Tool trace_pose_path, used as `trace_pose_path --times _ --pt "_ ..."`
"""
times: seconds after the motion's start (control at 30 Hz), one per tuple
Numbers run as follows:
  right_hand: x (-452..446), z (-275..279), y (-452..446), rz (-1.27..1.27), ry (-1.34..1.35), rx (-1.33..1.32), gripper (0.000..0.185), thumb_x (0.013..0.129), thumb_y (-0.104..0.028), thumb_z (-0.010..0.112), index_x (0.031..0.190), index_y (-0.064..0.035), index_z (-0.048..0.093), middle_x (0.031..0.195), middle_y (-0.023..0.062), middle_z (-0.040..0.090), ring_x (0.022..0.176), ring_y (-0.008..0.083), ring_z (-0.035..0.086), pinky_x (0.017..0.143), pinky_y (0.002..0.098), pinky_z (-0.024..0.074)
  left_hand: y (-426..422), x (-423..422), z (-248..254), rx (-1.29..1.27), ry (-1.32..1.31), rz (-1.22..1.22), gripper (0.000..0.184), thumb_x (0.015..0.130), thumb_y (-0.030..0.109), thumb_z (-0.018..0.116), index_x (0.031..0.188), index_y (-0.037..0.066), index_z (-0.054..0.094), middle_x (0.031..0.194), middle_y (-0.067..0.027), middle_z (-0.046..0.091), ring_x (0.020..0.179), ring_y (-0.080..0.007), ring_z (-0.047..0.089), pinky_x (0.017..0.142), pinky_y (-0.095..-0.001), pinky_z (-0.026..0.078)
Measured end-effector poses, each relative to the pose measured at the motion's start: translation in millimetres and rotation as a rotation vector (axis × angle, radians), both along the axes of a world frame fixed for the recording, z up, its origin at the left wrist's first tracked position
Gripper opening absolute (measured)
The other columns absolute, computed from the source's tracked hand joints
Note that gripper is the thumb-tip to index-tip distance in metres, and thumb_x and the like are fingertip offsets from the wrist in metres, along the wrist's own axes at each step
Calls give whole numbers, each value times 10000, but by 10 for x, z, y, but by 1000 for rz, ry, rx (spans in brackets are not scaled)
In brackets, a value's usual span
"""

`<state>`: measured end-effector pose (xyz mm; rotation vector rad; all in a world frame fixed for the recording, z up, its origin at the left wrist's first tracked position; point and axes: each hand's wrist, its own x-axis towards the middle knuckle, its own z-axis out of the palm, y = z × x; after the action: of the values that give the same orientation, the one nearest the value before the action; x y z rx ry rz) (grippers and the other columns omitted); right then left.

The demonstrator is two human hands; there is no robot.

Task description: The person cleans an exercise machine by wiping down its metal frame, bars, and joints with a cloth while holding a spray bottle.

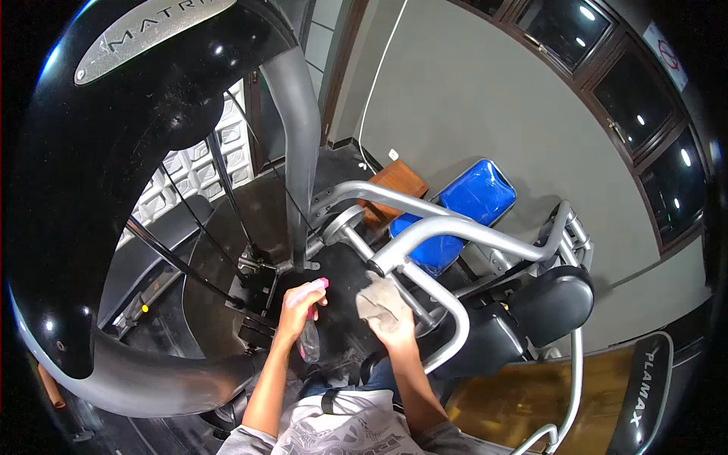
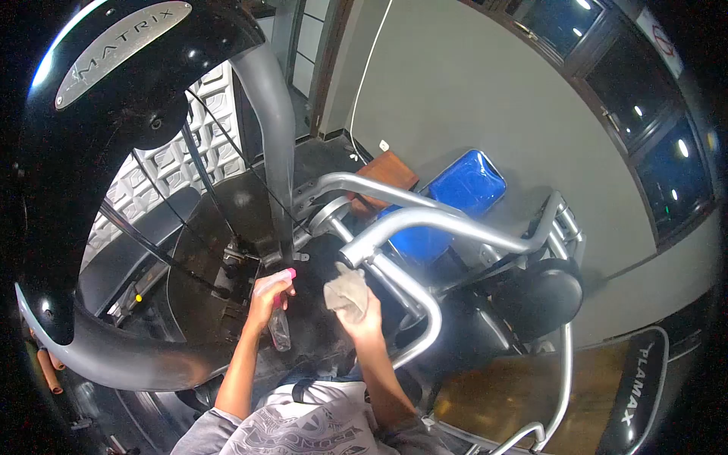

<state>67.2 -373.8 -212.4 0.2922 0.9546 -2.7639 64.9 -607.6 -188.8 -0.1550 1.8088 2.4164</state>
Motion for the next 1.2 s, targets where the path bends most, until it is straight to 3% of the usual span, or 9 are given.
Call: trace_pose_path --times 0.1,0.13,0.23,0.3,0.43,0.6,0.87,0.97,1.2 --pt "150 461 205 -43 -224 -46 372 952 -207 587 1275 -23 597 1140 123 684 988 245 693 862 399 583 -14 2 -44 5 3 0 272 892 227 631 949 -31 695 762 -71 673 555 -116 582 484 -259 439" --pt "175 640 125 -187 -191 129 350 1006 -284 535 1262 -61 615 1118 118 696 971 272 700 851 395 579 -11 -4 -58 3 6 -3 270 893 224 630 951 -32 695 762 -72 674 553 -116 581 484 -259 439" --pt "136 1116 66 -143 148 986 347 932 -134 657 1259 -22 626 1156 133 694 1015 286 691 923 380 544 39 -27 -131 40 41 -9 265 894 223 631 948 -29 695 761 -70 676 540 -114 576 483 -257 434" --pt "-58 1177 122 -43 648 1614 399 862 -52 678 1259 -65 640 1189 130 688 1061 336 674 957 384 529 70 -15 -86 26 33 -17 260 895 222 632 940 -26 695 759 -67 677 535 -113 574 482 -255 431" --pt "-447 1250 -124 271 1005 2084 355 806 -4 638 1146 -96 681 1240 79 665 1084 353 637 887 402 561 86 32 8 38 5 -41 242 897 221 637 917 -13 693 752 -60 679 522 -111 569 481 -251 426" --pt "-691 896 -431 501 1168 2703 130 821 -151 671 909 -92 748 936 15 665 961 229 672 646 350 582 71 79 -62 16 -13 -15 240 901 227 643 914 -7 691 749 -60 677 522 -113 567 484 -252 427" --pt "-700 1188 -96 857 1393 2500 207 832 -128 629 1019 -102 712 1023 22 675 965 215 671 685 352 576 -18 148 -145 31 -61 59 242 912 236 641 893 -2 684 752 -57 674 549 -109 570 501 -253 433" --pt "-756 1288 146 688 1575 2324 184 823 -141 640 987 -111 718 1145 -24 689 958 206 674 637 359 581 -13 167 -183 7 -84 54 237 913 233 644 885 1 680 757 -57 672 556 -108 568 509 -252 435" --pt "-950 1541 403 727 1322 2231 428 787 -157 684 1214 -180 689 1280 -13 666 1023 276 676 779 404 591 132 171 -53 -69 -60 23 175 929 182 642 933 14 690 782 -28 669 597 -87 570 525 -250 436"
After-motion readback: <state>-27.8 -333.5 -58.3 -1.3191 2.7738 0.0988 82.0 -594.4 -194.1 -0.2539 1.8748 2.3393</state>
